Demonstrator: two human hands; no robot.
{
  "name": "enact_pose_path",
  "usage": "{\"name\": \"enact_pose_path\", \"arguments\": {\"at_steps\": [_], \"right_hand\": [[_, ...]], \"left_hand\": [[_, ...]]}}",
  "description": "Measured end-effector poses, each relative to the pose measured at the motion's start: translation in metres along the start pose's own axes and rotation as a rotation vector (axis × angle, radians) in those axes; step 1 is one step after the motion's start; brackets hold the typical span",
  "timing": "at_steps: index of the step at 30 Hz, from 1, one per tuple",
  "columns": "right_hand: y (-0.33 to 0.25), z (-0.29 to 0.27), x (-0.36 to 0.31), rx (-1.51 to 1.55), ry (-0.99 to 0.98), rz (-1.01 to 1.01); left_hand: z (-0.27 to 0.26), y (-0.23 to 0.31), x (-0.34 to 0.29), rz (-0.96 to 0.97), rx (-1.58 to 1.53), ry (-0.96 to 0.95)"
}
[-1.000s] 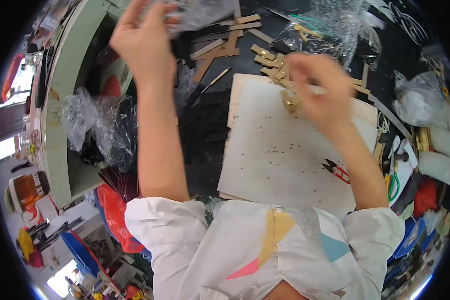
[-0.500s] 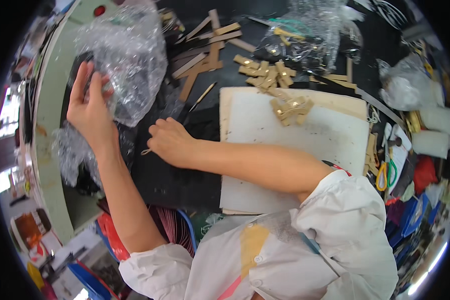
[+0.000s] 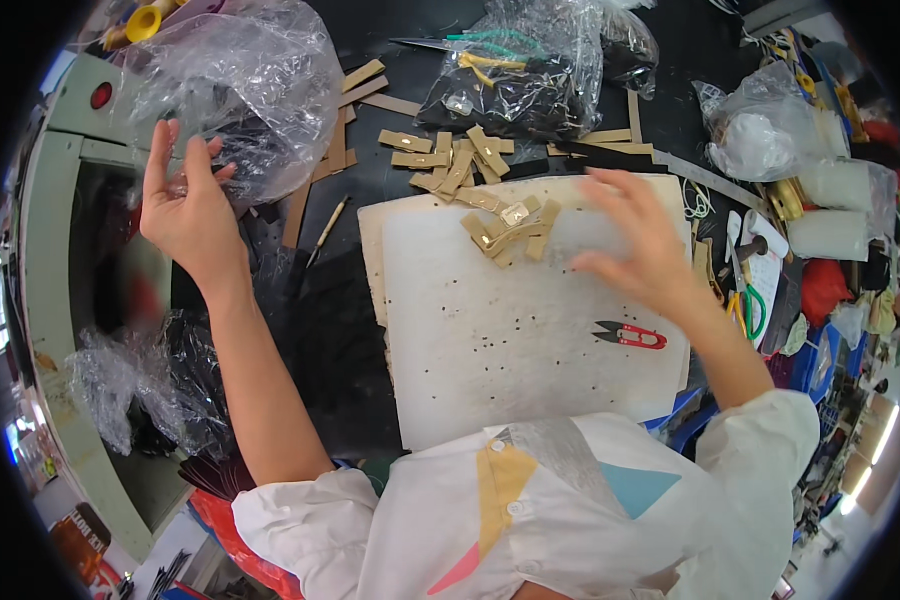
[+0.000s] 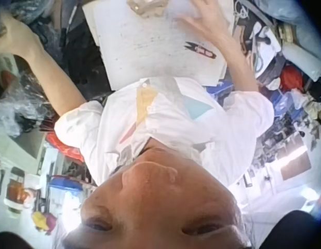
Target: The recorder uses clippers to trim and assemble small leather and metal shoe buckle components.
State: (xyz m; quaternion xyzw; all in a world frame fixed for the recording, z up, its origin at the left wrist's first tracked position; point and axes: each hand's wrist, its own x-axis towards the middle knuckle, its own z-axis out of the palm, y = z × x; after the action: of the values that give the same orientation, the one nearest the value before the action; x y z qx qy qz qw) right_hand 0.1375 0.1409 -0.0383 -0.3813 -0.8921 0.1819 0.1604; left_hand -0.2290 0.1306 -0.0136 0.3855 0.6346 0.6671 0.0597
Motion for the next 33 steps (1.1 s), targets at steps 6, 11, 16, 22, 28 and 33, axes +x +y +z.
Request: {"name": "enact_pose_path", "arguments": {"at_steps": [6, 11, 16, 22, 28, 33], "right_hand": [[-0.024, 0.074, 0.075, 0.065, 0.096, -0.104], [-0.034, 0.094, 0.132, -0.059, -0.039, 0.01], [-0.052, 0.11, 0.154, -0.126, -0.144, 0.072], [-0.013, 0.109, 0.153, 0.122, 0.143, -0.357], [-0.052, 0.032, 0.135, 0.472, 0.479, -0.327], [-0.069, 0.016, 0.17, 1.273, -0.193, 0.448]], "left_hand": [[0.01, -0.003, -0.004, -0.059, 0.027, -0.045], [0.012, -0.002, 0.0, -0.057, 0.029, -0.081], [0.019, -0.005, -0.002, -0.081, 0.0, -0.116], [0.02, -0.011, -0.003, 0.096, 0.399, -0.123], [0.028, -0.035, -0.011, 0.387, 0.582, -0.182], [0.064, -0.004, -0.038, 0.384, 0.36, -0.377]]}}
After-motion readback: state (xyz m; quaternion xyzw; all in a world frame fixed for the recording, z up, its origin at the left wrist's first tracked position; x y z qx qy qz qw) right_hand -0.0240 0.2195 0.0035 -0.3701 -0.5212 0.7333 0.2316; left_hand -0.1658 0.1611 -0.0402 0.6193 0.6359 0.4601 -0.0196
